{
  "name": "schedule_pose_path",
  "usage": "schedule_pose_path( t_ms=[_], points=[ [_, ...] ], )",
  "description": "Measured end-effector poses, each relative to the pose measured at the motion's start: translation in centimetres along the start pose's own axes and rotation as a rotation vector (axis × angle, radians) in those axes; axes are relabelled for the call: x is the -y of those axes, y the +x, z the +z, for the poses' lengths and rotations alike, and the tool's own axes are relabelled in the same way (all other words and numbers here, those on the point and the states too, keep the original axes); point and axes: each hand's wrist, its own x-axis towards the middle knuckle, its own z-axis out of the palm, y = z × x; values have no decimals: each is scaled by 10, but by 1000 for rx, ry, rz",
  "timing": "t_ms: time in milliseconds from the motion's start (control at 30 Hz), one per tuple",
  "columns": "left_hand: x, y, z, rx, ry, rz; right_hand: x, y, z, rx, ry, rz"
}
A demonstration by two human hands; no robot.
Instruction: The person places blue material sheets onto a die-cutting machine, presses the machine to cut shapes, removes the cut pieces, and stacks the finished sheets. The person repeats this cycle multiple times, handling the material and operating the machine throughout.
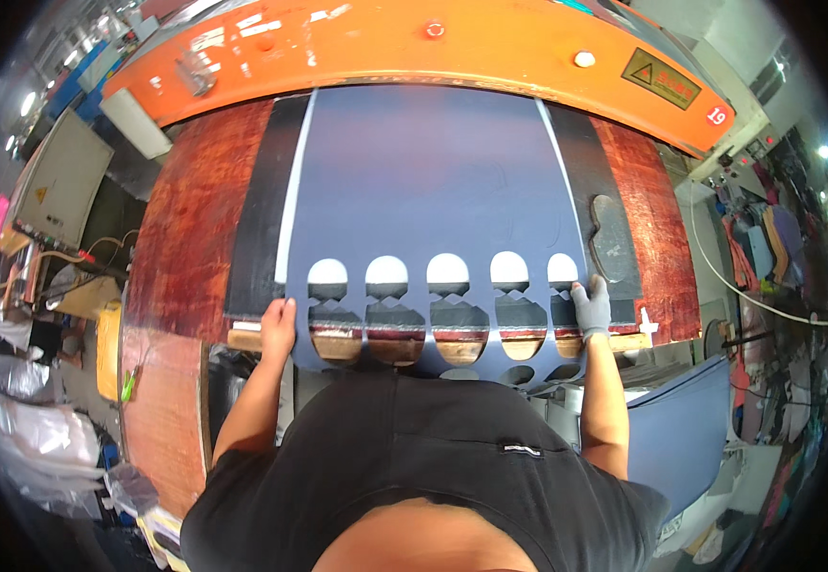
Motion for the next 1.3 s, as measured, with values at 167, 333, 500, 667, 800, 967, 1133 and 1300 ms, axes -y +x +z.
schedule_pose_path(
  t_ms=[167, 333, 500, 667, 800, 967, 1133, 1300],
  points=[
    [5, -6, -6, 68, 262, -17, -11, -20, -4, -29, 111, 91],
    [15, -44, -32, -13, 442, 454, -24, -57, -35, -9, -59, -59],
    [-4, -37, -34, 152, 99, 77, -9, -81, -47, -21, -153, -152],
    [-28, 24, -11, 210, -696, -456, 64, -58, -30, -180, -281, -506],
    [-23, 42, -13, 538, -1026, -627, 159, -50, 21, 40, -61, -779],
    [-20, 46, -3, 669, -1183, -552, 265, -74, 113, 466, 42, -1215],
    [-23, 43, 5, 720, -1287, -519, 311, -96, 204, 496, 112, -1357],
    [-20, 36, 2, 603, -1048, -440, 330, -41, 214, 904, 308, -758]
  ],
)
